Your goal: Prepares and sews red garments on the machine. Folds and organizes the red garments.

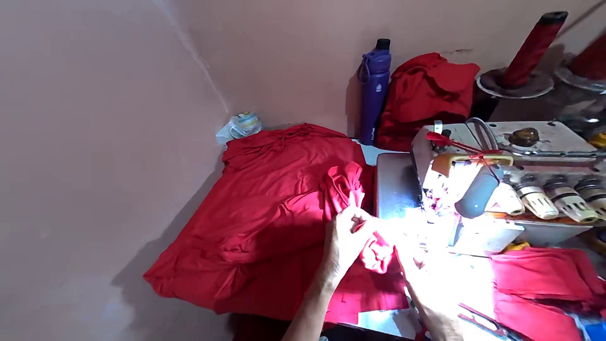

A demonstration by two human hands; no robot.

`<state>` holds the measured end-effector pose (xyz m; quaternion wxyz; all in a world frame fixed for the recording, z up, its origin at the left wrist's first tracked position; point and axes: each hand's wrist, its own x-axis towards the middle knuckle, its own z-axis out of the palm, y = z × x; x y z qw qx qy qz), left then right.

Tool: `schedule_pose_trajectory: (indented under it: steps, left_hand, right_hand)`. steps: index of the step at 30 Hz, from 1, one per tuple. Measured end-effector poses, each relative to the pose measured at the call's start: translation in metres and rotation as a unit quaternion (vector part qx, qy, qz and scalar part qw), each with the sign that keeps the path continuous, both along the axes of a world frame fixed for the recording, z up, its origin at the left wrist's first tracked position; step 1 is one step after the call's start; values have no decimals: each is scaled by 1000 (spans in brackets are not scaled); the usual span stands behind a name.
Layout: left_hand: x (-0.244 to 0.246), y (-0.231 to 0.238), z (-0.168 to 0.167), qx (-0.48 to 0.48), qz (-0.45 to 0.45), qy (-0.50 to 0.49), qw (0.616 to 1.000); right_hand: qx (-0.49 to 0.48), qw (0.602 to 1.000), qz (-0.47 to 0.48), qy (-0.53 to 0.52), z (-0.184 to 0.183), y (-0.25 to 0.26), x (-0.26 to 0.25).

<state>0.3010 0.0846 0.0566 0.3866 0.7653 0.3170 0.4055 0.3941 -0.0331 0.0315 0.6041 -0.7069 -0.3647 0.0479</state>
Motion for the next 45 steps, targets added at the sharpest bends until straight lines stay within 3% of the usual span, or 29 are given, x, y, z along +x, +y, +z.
schedule_pose_trajectory:
  steps: [3,6,11,14,17,19,22,29,31,35,37,39,40,42,44,45]
  left_hand:
    - [-2,-8,-3,108,28,-105,988]
    - [-2,-11,-4,207,-2,-186,960]
    - [9,-5,-3,227,-14,-201,953]
    - [22,-6,6,187,6,-138,972]
    - [37,-16,24,104,-4,10,995]
    - [48,-21,39,44,-26,131,990]
    - [67,-22,54,32,-54,251,966]
    - [82,-2,54,-2,-57,264,963]
    - [82,0,51,-6,-53,253,966]
    - [72,5,50,-8,-77,162,984]
    - [55,3,54,-98,-129,55,985]
    - [43,-6,60,-265,-175,-97,943]
    - [38,-11,61,-305,-181,-149,923]
    - [35,-19,54,-259,-178,-188,931]
    - [40,-19,39,-42,-145,-121,981]
    - [44,-17,35,78,-114,-58,989]
  right_hand:
    - [-12,1000,-5,-14,2,0,1]
    - [-45,998,-29,-42,7,-4,4]
    - [-77,992,-53,-86,14,-15,8]
    - [-100,990,-39,-89,13,-31,12]
    - [-81,996,-8,-47,8,-51,16]
    - [-58,998,18,-18,5,-64,21]
    - [-40,999,15,-21,3,-70,30]
    - [26,1000,-16,4,-1,-36,49]
    - [20,999,-34,-17,0,-33,53]
    - [-87,995,-47,-31,19,-31,60]
    - [-114,993,-30,-10,24,-31,63]
    - [-112,993,-19,6,23,-28,66]
    - [-116,993,-20,8,24,-27,66]
    - [-129,991,-15,24,29,-28,67]
    - [-141,989,-5,49,31,-28,70]
    - [-153,987,0,45,32,-28,72]
